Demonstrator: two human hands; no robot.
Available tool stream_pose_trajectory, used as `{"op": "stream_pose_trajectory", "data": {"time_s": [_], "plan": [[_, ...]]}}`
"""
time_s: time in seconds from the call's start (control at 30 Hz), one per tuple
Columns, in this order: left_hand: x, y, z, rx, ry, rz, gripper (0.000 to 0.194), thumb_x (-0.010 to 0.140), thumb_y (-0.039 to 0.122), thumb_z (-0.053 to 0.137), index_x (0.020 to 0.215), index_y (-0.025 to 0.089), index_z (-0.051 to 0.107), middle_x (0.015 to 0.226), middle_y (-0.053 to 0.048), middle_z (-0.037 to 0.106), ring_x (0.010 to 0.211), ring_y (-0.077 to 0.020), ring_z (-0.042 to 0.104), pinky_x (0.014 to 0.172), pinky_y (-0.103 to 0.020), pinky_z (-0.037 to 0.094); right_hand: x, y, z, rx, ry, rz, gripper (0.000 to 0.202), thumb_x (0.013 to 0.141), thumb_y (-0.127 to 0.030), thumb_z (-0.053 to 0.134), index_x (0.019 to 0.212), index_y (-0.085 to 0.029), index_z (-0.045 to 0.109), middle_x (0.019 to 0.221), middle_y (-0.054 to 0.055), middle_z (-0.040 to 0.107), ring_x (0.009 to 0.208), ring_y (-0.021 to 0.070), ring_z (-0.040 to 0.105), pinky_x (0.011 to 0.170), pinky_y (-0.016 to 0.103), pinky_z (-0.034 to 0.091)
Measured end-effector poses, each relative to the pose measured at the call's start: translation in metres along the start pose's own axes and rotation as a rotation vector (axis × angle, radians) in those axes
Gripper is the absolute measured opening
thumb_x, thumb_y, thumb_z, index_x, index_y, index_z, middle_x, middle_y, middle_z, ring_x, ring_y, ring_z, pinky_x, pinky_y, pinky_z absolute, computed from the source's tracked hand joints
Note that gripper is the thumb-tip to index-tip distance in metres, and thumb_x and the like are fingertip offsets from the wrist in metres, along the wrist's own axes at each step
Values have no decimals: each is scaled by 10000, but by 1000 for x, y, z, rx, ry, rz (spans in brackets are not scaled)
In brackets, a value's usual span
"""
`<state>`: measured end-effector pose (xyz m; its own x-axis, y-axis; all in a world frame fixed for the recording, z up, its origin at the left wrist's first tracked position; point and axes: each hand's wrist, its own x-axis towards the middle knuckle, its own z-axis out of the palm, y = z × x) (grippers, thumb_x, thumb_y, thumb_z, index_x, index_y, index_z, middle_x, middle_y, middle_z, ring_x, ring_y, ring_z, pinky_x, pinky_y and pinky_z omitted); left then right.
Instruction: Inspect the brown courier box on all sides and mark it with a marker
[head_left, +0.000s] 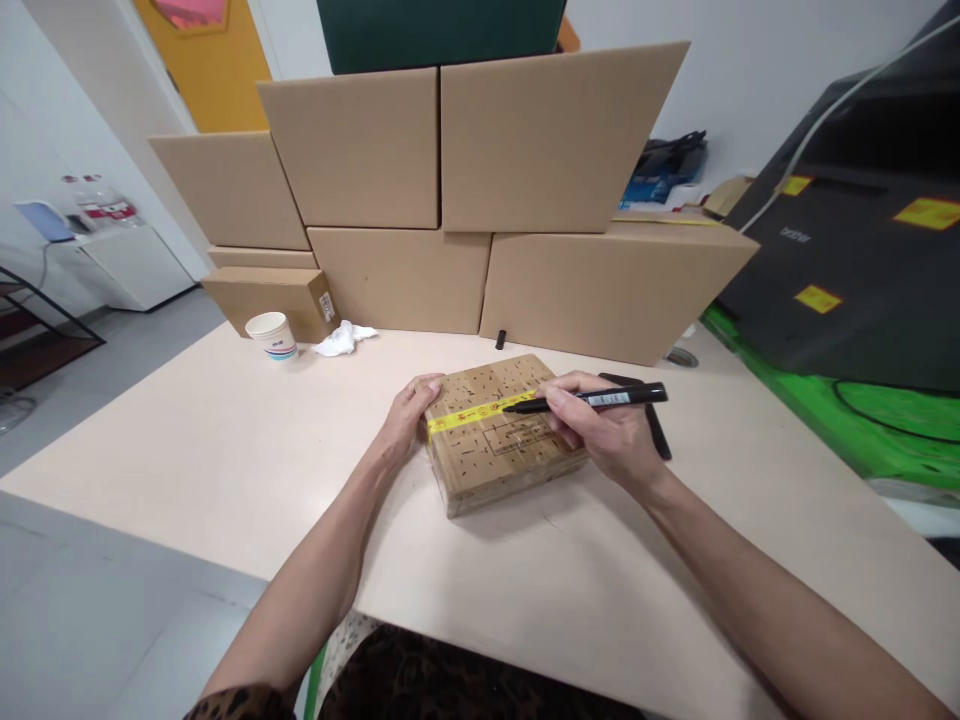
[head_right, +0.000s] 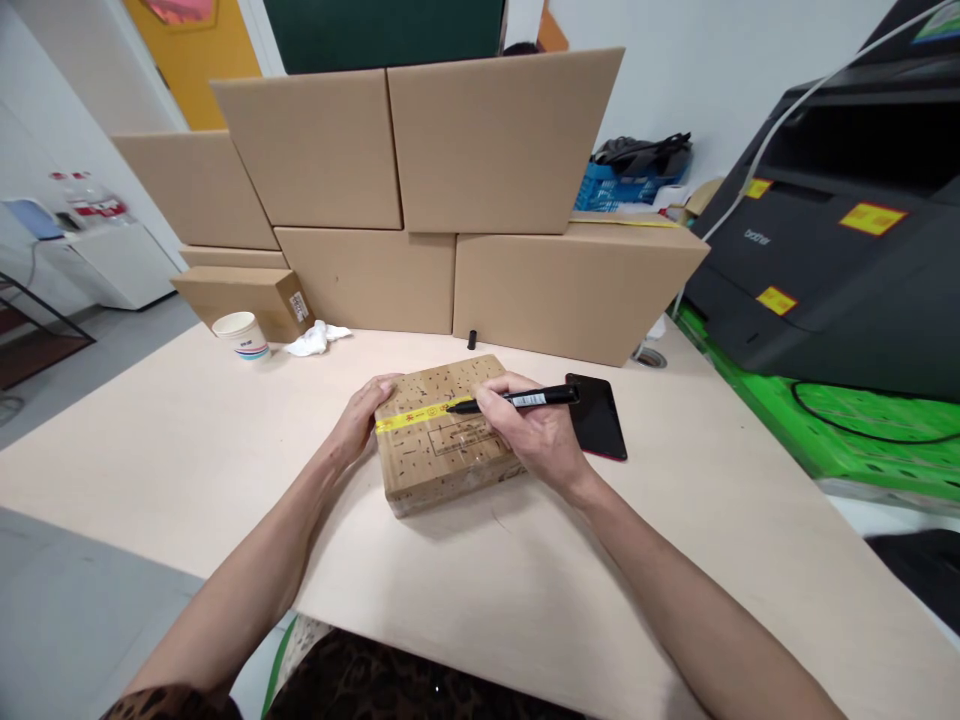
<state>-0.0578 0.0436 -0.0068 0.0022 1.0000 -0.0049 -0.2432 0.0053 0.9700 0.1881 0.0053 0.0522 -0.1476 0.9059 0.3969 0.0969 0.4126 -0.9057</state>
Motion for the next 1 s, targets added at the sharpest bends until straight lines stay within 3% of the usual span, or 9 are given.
{"op": "stream_pose_trajectory", "data": {"time_s": [0.17,0.33,0.53,0.67,0.8,0.87,0.93,1.0], "plan": [[0,0,0,5,-6,0,556,630,572,846,964,150,705,901,-64,722,869,-236,645,803,-337,462,6,-3,12,-209,-25,-117,322,868,-397,648,608,-222,574,582,-21,520,562,131,477,534,274,393],[-1,0,1,18,-18,6,525,646,546,826,952,140,693,857,-45,703,817,-203,626,775,-307,453,2,10,12,-226,168,-170,298,860,-344,614,598,-225,533,538,-45,448,509,113,412,497,258,355],[0,-2,0,32,-23,11,519,668,536,802,973,133,684,849,-35,688,792,-185,612,767,-297,460,-2,13,14,-274,160,-244,267,864,-265,594,609,-215,531,555,-50,481,511,104,441,495,240,368],[2,-3,-2,44,-27,19,512,681,537,797,974,130,691,813,-25,665,777,-181,601,787,-305,465,-8,18,11,-309,303,-334,204,882,-253,603,681,-217,599,567,-51,539,496,107,470,488,241,385],[2,-5,-2,40,-22,23,521,701,548,783,1000,131,690,831,-29,670,792,-189,609,792,-311,467,-16,32,-14,-440,508,-385,129,901,-286,633,796,-219,665,682,-13,658,562,138,578,556,272,468],[2,-6,-2,35,-20,26,531,703,551,783,1014,131,686,866,-36,681,814,-192,613,799,-311,467,-20,44,-34,-544,520,-381,105,907,-307,650,884,-216,698,818,29,720,670,171,655,659,311,527],[2,-6,-2,33,-18,30,535,702,549,787,1022,131,686,892,-41,688,837,-195,615,811,-310,465,-26,58,-55,-640,402,-394,115,914,-309,647,941,-216,710,904,64,742,779,211,699,758,354,554],[2,-6,-2,34,-17,32,534,707,549,786,1028,133,692,911,-45,695,852,-200,619,821,-313,464,-33,74,-73,-736,204,-389,142,929,-292,608,986,-217,714,929,85,739,814,230,706,748,356,562]]}}
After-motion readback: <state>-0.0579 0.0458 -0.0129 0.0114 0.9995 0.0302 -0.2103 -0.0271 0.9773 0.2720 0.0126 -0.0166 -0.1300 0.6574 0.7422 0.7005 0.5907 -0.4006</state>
